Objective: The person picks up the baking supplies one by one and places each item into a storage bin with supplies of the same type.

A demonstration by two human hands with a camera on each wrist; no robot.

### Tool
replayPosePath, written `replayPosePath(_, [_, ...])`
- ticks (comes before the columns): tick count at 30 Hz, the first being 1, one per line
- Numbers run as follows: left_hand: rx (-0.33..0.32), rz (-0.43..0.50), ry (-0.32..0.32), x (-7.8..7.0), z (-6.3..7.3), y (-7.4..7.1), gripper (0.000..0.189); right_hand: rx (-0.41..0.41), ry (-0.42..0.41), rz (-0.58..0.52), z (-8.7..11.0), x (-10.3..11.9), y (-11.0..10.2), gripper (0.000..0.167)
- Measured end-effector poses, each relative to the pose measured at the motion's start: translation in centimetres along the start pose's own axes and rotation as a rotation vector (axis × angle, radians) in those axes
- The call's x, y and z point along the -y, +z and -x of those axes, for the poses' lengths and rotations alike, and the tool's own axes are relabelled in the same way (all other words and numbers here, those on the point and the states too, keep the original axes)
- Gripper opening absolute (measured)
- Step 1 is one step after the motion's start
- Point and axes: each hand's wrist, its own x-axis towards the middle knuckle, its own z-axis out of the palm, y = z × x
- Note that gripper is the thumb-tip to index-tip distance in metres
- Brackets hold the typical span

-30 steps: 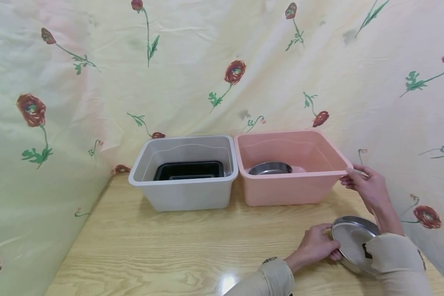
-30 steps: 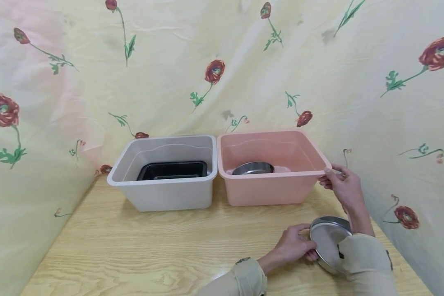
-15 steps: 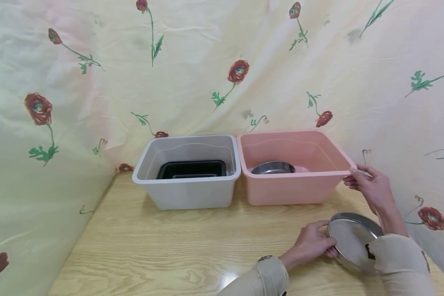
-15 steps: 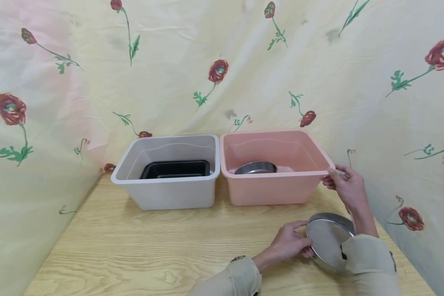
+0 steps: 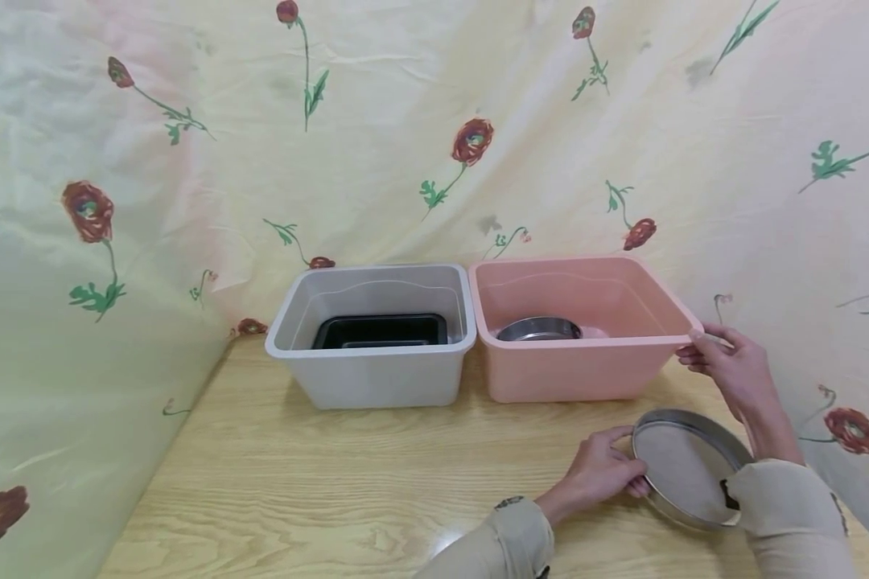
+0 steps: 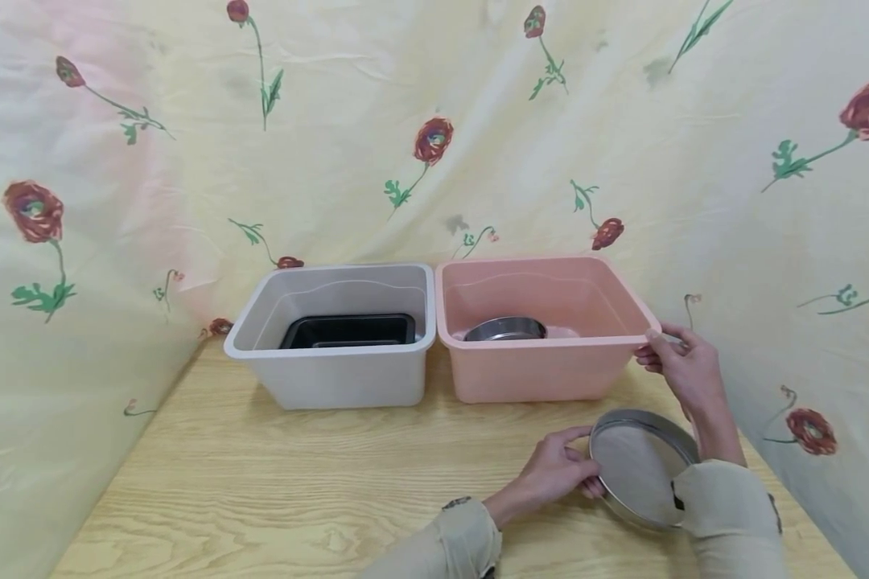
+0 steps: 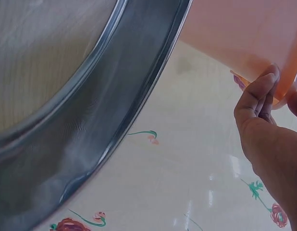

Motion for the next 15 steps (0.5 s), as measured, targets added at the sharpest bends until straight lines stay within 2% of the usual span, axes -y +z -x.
replayPosePath(15, [0.015,0.011,0.013,-0.2,0.3,-1.5,0.058,0.006,0.006,-0.007,-0.1,0.1,0.1,0.013])
